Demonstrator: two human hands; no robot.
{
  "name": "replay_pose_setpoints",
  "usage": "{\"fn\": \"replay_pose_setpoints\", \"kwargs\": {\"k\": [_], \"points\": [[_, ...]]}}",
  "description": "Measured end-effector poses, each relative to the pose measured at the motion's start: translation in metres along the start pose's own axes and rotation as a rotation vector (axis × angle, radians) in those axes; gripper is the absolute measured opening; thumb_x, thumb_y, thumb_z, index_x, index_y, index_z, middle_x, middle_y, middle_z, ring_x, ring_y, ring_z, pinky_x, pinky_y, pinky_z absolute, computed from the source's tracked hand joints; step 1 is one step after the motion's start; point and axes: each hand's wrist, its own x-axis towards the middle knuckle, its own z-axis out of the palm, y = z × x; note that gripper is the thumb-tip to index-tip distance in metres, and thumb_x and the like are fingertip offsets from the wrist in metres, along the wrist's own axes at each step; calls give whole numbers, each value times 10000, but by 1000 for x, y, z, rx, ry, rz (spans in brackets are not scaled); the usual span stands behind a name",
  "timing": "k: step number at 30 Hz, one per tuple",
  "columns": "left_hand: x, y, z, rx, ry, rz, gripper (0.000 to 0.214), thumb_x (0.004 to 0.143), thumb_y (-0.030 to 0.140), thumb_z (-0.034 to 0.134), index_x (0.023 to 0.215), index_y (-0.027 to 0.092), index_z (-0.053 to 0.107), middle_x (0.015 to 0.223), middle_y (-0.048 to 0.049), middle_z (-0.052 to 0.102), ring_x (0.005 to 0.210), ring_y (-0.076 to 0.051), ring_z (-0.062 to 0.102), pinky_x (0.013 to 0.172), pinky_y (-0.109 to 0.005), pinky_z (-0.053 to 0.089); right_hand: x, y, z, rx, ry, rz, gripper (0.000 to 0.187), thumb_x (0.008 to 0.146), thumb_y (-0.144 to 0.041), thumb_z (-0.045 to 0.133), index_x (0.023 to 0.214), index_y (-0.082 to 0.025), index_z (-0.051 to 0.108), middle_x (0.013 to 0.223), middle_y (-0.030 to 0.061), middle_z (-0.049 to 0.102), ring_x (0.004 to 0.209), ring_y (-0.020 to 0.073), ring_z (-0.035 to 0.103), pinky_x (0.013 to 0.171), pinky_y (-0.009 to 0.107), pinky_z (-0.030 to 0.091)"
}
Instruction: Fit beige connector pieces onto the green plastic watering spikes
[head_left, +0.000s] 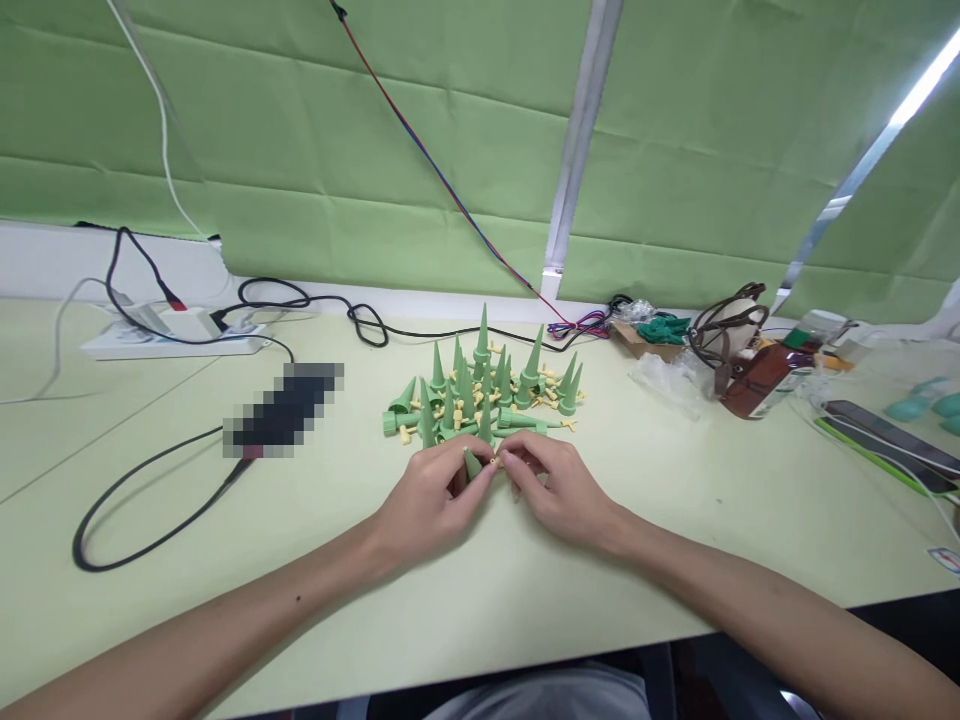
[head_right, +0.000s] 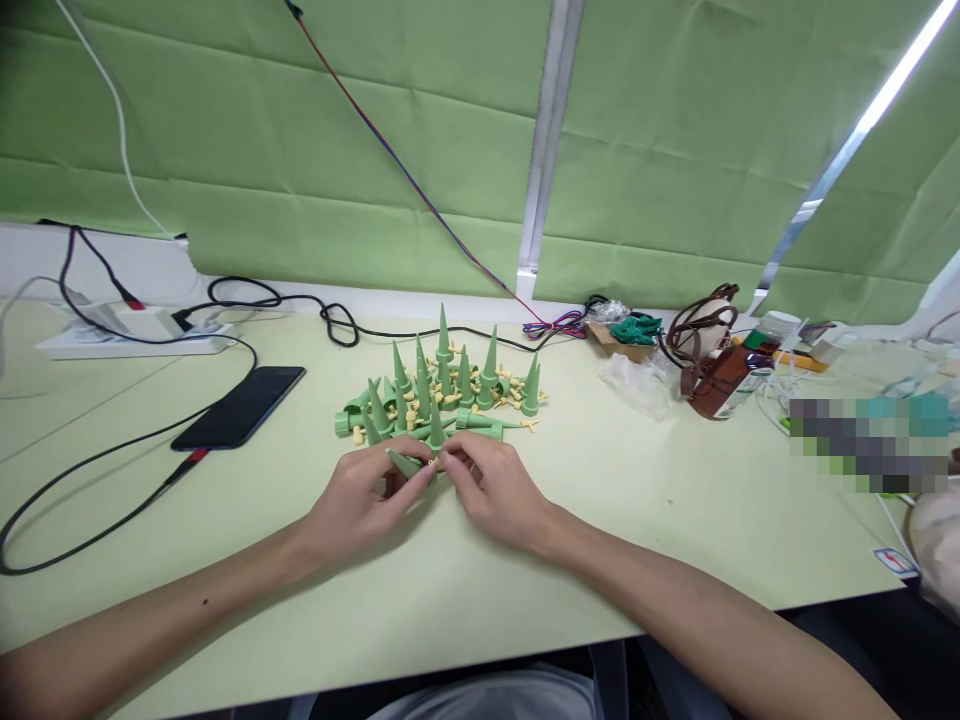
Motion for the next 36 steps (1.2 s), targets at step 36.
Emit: {"fn": "replay_pose_setpoints", "kwargs": {"k": [36], "points": [[2,0,0,29,-66,39,175,972,179,548,807,173,607,983,-20,750,500,-63,532,526,-234,450,5,3,0,-93,-64,20,265,1014,-203,464,758,-196,534,642,-25,529,571,129,453,578,254,353]]}}
